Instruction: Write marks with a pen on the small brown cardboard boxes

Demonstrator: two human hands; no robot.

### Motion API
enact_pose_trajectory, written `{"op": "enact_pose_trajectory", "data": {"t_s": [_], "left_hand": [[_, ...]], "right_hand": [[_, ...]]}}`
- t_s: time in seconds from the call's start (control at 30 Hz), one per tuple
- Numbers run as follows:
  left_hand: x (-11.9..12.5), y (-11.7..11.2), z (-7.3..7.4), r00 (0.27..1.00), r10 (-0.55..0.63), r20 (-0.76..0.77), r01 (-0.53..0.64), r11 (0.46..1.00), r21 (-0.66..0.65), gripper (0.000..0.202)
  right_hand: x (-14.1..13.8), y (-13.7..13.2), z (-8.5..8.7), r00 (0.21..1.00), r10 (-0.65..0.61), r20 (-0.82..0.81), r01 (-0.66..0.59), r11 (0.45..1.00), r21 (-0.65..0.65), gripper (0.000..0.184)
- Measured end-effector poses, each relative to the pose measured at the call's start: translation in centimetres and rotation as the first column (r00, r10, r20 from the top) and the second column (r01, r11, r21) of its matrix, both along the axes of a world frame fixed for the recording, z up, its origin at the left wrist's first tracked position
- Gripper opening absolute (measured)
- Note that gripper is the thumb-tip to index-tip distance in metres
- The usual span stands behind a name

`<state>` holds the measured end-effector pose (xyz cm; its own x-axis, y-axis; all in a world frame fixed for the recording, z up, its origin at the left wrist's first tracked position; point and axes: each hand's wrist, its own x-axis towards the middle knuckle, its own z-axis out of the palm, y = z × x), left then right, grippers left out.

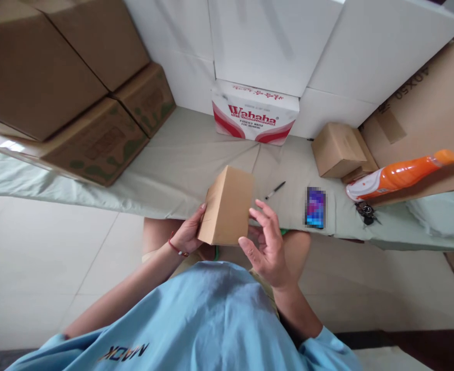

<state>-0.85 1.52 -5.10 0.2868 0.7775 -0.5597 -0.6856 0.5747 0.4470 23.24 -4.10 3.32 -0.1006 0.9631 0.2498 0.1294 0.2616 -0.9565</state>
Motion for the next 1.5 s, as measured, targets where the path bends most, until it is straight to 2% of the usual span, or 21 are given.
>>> {"op": "enact_pose_trajectory", "data": {"t_s": [0.07, 0.17, 0.3, 0.4, 0.5, 0.57, 0.63, 0.67, 0.7, 0.77, 0.83, 0.9, 0.97, 1.03, 1.07, 1.13, 1.2, 1.27, 1.33, 1.4, 1.5], "left_hand": [[-0.1, -0.1, 0.4, 0.996, 0.061, -0.07, -0.055, 0.995, 0.084, 0.075], [-0.3, 0.0, 1.3, 0.963, 0.155, -0.22, -0.091, 0.957, 0.277, 0.078], [-0.7, -0.2, 2.8, 0.919, 0.163, -0.36, 0.014, 0.898, 0.441, 0.079], [-0.9, -0.6, 3.8, 0.896, 0.177, -0.408, 0.089, 0.829, 0.553, 0.086], [-1.1, -0.9, 4.5, 0.837, 0.199, -0.511, 0.244, 0.699, 0.672, 0.078], [-1.1, -1.0, 4.7, 0.761, 0.276, -0.587, 0.37, 0.557, 0.743, 0.07], [-1.0, -1.0, 4.6, 0.676, 0.397, -0.621, 0.471, 0.415, 0.778, 0.067], [-0.9, -1.0, 4.5, 0.635, 0.454, -0.625, 0.506, 0.368, 0.781, 0.068], [-0.8, -1.1, 4.3, 0.597, 0.495, -0.631, 0.534, 0.342, 0.773, 0.07], [-0.6, -1.2, 4.1, 0.543, 0.528, -0.654, 0.558, 0.355, 0.75, 0.075], [-0.5, -1.5, 4.1, 0.548, 0.491, -0.677, 0.553, 0.395, 0.734, 0.079], [-0.7, -1.8, 4.4, 0.61, 0.402, -0.683, 0.534, 0.429, 0.729, 0.081], [-0.9, -2.0, 4.8, 0.737, 0.248, -0.629, 0.468, 0.485, 0.739, 0.081], [-0.9, -2.0, 5.3, 0.877, 0.106, -0.468, 0.318, 0.603, 0.732, 0.074], [-0.8, -2.0, 5.5, 0.922, 0.082, -0.378, 0.227, 0.677, 0.7, 0.068], [-0.3, -1.9, 5.8, 0.948, 0.137, -0.287, 0.065, 0.8, 0.596, 0.053], [0.3, -1.7, 6.1, 0.927, 0.205, -0.315, -0.024, 0.868, 0.496, 0.05], [0.6, -1.7, 6.4, 0.923, 0.178, -0.34, -0.021, 0.907, 0.42, 0.058], [0.5, -1.8, 6.7, 0.942, 0.087, -0.326, 0.046, 0.924, 0.38, 0.066], [0.0, -2.0, 6.9, 0.949, 0.036, -0.314, 0.096, 0.913, 0.397, 0.075], [-0.9, -2.3, 6.4, 0.938, 0.081, -0.338, 0.089, 0.884, 0.459, 0.088]], "right_hand": [[0.0, 0.0, -0.2, 0.99, -0.101, -0.103, 0.091, 0.991, -0.095, 0.055], [1.1, 0.3, -1.1, 0.965, -0.255, -0.066, 0.232, 0.941, -0.247, 0.046], [3.5, 0.6, -4.2, 0.931, -0.366, 0.002, 0.347, 0.881, -0.323, 0.035], [4.6, 0.2, -6.7, 0.893, -0.42, -0.16, 0.301, 0.823, -0.481, 0.037], [5.0, -0.3, -7.2, 0.793, -0.483, -0.37, 0.143, 0.739, -0.658, 0.054], [5.0, -0.5, -6.5, 0.748, -0.509, -0.425, 0.081, 0.706, -0.703, 0.061], [4.9, -0.4, -5.5, 0.738, -0.508, -0.445, 0.063, 0.708, -0.703, 0.068], [4.8, -0.3, -5.0, 0.741, -0.495, -0.453, 0.062, 0.722, -0.689, 0.069], [4.7, -0.3, -4.7, 0.748, -0.48, -0.458, 0.067, 0.742, -0.667, 0.067], [4.5, -0.1, -4.4, 0.769, -0.459, -0.446, 0.097, 0.772, -0.628, 0.061], [4.3, -0.1, -4.6, 0.779, -0.463, -0.422, 0.132, 0.78, -0.612, 0.059], [4.2, -0.2, -4.9, 0.777, -0.474, -0.415, 0.153, 0.781, -0.606, 0.059], [4.1, -0.5, -5.2, 0.769, -0.481, -0.421, 0.179, 0.794, -0.58, 0.061], [4.0, -0.8, -5.1, 0.771, -0.477, -0.423, 0.215, 0.819, -0.532, 0.064], [4.0, -0.9, -5.1, 0.778, -0.468, -0.418, 0.228, 0.832, -0.507, 0.065], [4.0, -1.1, -4.8, 0.802, -0.437, -0.407, 0.226, 0.853, -0.47, 0.066], [3.9, -1.3, -4.6, 0.824, -0.395, -0.405, 0.195, 0.87, -0.452, 0.066], [3.9, -1.3, -4.5, 0.839, -0.359, -0.408, 0.17, 0.887, -0.43, 0.066], [4.1, -1.2, -4.7, 0.847, -0.344, -0.406, 0.178, 0.902, -0.393, 0.063], [4.3, -1.1, -5.1, 0.844, -0.347, -0.409, 0.2, 0.911, -0.361, 0.054], [4.9, -1.0, -5.6, 0.835, -0.355, -0.42, 0.216, 0.914, -0.343, 0.044]]}}
